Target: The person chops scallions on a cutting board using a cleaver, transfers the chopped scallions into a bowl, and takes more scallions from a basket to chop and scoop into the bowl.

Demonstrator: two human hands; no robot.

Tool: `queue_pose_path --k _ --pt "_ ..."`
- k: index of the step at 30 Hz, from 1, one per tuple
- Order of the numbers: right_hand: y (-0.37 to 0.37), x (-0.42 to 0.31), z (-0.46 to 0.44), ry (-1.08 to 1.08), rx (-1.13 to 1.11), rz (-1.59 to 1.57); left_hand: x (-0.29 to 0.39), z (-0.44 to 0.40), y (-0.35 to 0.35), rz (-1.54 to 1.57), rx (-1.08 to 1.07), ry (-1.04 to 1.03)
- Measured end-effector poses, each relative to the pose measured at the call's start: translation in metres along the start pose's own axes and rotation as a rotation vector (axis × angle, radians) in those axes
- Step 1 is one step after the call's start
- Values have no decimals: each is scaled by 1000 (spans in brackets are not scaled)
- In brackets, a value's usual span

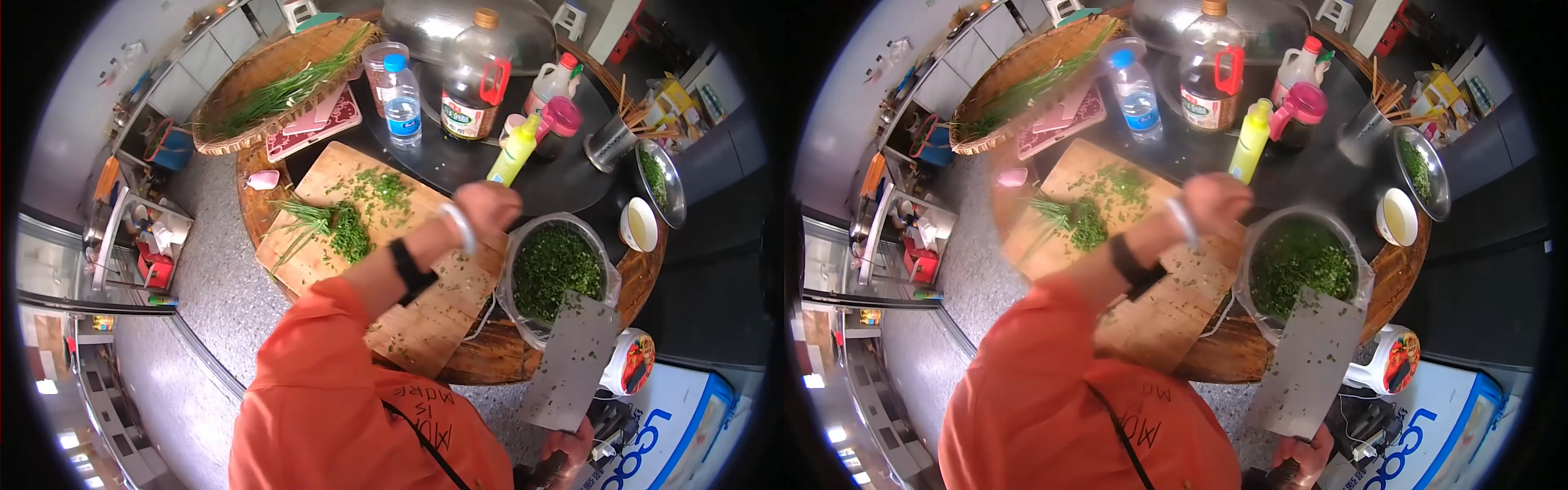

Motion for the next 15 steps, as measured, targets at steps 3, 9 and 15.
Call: queue_pose_path --k 3,9,15 --pt "-23 6 -10 2 -107 -4 -64 35 77 -175 -239 433" --pt "-75 11 -30 -98 -284 98 -150 95 131 -506 -426 669" --pt "-151 4 -58 11 -316 262 -167 100 119 -493 -565 457"
Point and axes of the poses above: each hand's wrist, its own z-axis away from the middle knuckle, its own y-axis out of the back of the hand, x = y × z, the point moved 3 cm from there along -z, towards the middle knuckle, and after that the axes turned 1 degree about -z, right-handed, at the moved point
